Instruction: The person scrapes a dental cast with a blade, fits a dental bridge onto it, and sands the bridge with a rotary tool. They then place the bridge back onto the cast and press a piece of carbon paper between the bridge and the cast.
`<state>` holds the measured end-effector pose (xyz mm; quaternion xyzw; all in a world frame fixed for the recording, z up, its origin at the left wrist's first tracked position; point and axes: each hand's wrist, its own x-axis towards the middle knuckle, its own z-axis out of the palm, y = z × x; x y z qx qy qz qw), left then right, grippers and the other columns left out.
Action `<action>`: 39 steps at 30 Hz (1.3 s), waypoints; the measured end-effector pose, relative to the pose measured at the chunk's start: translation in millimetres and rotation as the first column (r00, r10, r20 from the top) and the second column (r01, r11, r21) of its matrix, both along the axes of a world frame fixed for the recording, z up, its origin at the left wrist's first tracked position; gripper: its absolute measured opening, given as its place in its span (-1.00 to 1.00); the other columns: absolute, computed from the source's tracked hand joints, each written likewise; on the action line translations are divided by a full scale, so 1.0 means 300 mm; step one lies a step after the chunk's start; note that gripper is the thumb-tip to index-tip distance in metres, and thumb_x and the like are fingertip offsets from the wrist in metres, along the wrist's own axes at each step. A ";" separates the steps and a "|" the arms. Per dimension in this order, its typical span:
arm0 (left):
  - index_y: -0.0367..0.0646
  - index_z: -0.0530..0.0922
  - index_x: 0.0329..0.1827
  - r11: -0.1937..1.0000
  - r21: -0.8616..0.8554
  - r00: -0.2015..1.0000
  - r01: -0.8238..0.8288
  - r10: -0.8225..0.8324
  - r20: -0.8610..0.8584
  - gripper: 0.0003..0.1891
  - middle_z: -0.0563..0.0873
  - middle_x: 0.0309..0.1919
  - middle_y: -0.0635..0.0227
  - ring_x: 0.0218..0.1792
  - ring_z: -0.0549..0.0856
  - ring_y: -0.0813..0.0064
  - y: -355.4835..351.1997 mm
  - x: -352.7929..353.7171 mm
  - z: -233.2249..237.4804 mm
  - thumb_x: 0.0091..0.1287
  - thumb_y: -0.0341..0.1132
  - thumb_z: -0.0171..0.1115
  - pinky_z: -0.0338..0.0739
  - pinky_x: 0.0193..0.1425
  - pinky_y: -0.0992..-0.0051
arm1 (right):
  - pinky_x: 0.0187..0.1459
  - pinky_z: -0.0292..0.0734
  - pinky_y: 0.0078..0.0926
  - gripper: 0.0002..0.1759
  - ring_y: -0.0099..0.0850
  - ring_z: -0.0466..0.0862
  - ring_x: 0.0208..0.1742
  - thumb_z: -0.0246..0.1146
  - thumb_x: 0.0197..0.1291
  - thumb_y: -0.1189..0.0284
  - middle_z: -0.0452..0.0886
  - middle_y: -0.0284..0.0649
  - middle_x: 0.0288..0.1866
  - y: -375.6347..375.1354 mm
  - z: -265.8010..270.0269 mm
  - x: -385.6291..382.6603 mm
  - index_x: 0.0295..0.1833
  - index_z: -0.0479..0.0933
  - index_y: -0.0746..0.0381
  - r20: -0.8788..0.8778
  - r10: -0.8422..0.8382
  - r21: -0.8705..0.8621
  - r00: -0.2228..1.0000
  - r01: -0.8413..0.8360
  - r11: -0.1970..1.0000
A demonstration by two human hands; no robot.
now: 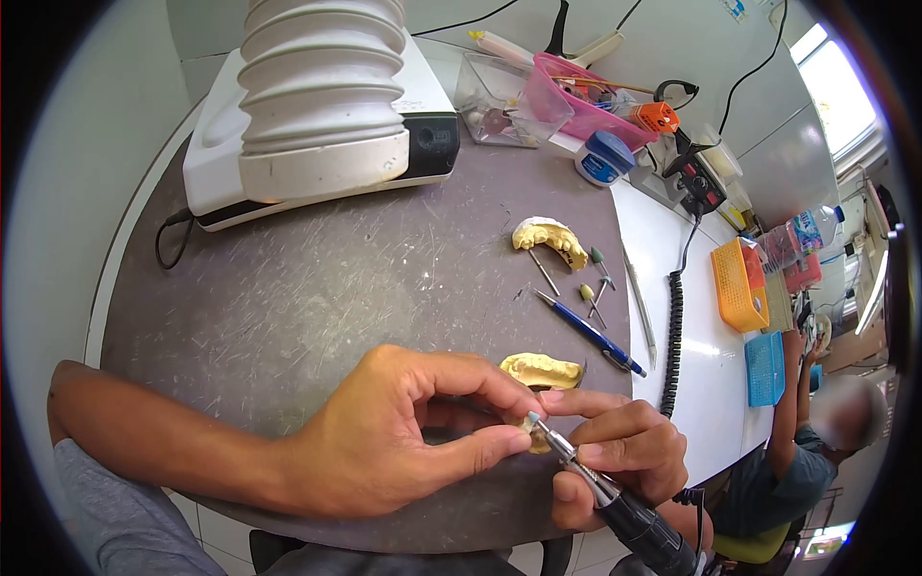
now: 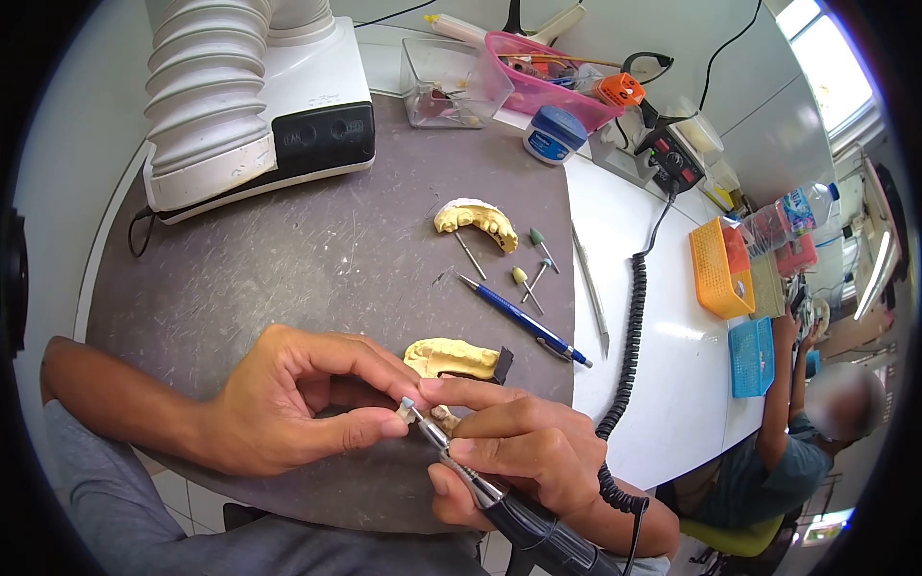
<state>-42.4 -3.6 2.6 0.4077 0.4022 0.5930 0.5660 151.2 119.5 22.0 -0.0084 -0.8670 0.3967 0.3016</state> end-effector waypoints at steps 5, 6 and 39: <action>-0.34 0.66 0.02 1.000 -0.011 1.000 -0.001 0.001 0.013 -0.83 0.74 -0.07 0.28 -0.01 0.71 0.60 0.000 0.000 0.001 0.42 -0.50 0.30 0.64 0.16 0.55 | 0.05 0.78 -0.22 -0.53 0.02 0.75 0.12 0.55 0.07 0.57 0.65 -0.16 -0.22 -0.001 0.004 0.001 -0.03 0.41 0.22 0.004 0.012 0.004 1.000 -0.012 1.000; -0.34 0.66 0.02 1.000 -0.004 1.000 -0.001 0.001 0.001 -0.83 0.74 -0.07 0.28 -0.01 0.71 0.60 0.000 0.000 0.000 0.42 -0.50 0.30 0.64 0.16 0.55 | 0.05 0.78 -0.21 -0.53 0.01 0.75 0.12 0.55 0.06 0.56 0.65 -0.16 -0.22 -0.002 0.004 0.001 -0.03 0.41 0.22 0.009 0.006 -0.004 1.000 -0.006 1.000; -0.38 0.65 0.07 0.997 -0.060 0.999 0.039 -0.039 0.005 -0.77 0.71 0.08 0.09 0.15 0.70 0.42 -0.001 -0.011 0.017 0.38 -0.59 0.31 0.59 0.30 0.45 | 0.06 0.77 -0.20 -0.51 0.01 0.75 0.11 0.57 0.06 0.54 0.64 -0.17 -0.22 -0.002 0.004 0.004 -0.02 0.40 0.21 0.016 -0.001 0.015 1.000 0.001 1.000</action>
